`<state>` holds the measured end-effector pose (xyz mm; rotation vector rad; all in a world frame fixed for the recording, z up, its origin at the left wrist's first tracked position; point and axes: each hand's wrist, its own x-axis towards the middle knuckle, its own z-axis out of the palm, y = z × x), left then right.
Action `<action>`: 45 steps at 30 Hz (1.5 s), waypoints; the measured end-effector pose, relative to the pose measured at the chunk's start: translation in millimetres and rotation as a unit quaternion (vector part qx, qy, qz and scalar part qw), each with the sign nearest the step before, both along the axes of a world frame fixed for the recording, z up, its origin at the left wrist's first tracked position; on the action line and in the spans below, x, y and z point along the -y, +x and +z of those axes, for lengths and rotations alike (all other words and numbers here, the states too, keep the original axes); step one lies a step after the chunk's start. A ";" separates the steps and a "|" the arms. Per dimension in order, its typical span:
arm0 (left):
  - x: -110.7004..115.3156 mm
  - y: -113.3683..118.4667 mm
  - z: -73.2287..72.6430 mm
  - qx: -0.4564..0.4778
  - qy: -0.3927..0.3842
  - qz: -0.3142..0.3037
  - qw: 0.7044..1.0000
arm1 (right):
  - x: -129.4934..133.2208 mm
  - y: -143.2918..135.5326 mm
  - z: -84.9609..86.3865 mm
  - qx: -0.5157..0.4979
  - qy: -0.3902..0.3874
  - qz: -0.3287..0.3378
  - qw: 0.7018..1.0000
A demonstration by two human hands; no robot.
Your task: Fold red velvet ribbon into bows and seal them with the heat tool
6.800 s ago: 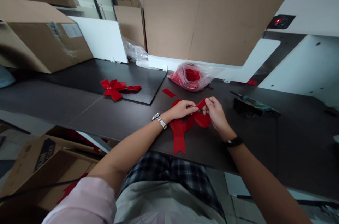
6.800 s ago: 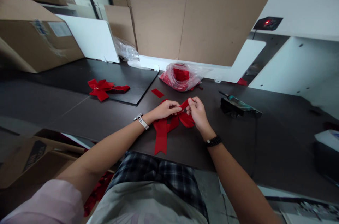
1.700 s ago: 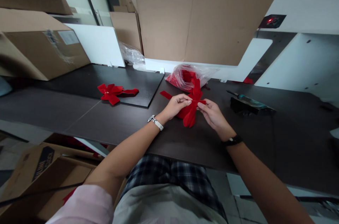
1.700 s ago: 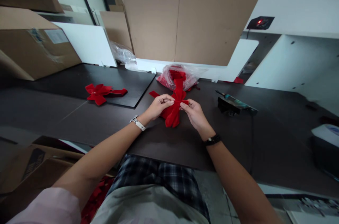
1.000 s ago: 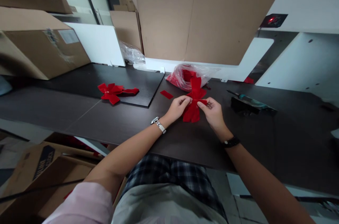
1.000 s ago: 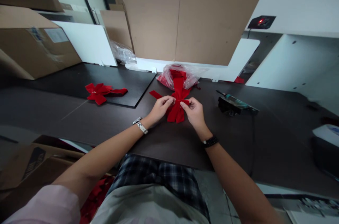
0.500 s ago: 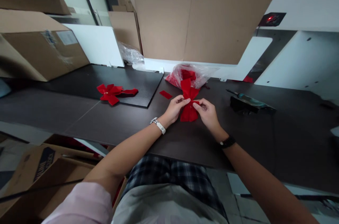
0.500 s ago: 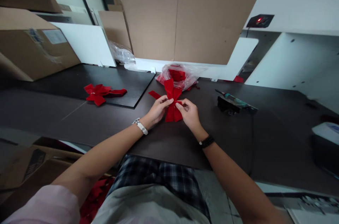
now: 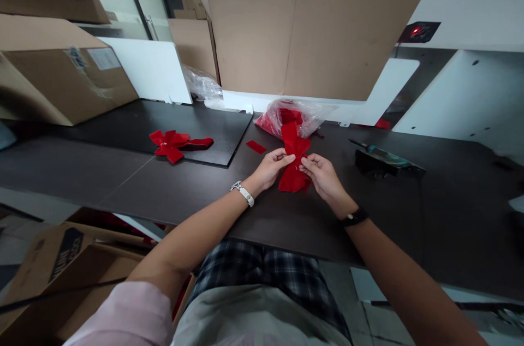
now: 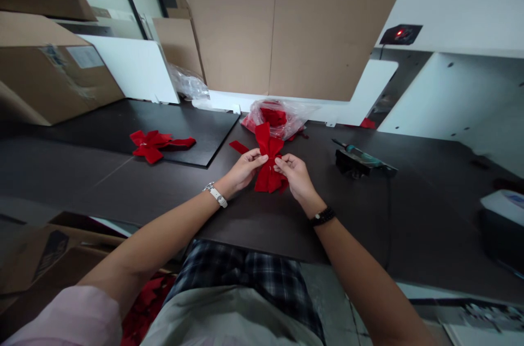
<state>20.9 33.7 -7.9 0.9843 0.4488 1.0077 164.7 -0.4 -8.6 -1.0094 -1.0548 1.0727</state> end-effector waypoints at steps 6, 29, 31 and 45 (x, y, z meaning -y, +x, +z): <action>-3.4 -2.2 0.8 -0.029 0.046 -0.017 0.998 | 2.0 4.9 2.8 -0.050 -0.021 0.025 0.998; 3.5 -10.0 2.2 0.026 0.005 -0.141 0.990 | -2.9 8.6 -18.4 -0.145 -0.111 0.235 0.955; 3.6 -10.9 1.2 0.015 0.015 -0.157 0.987 | -2.1 8.2 -20.5 -0.142 -0.111 0.234 0.955; -5.4 -23.3 8.0 -0.119 0.146 -0.244 0.951 | 14.5 7.6 -10.4 0.007 -0.128 0.273 0.953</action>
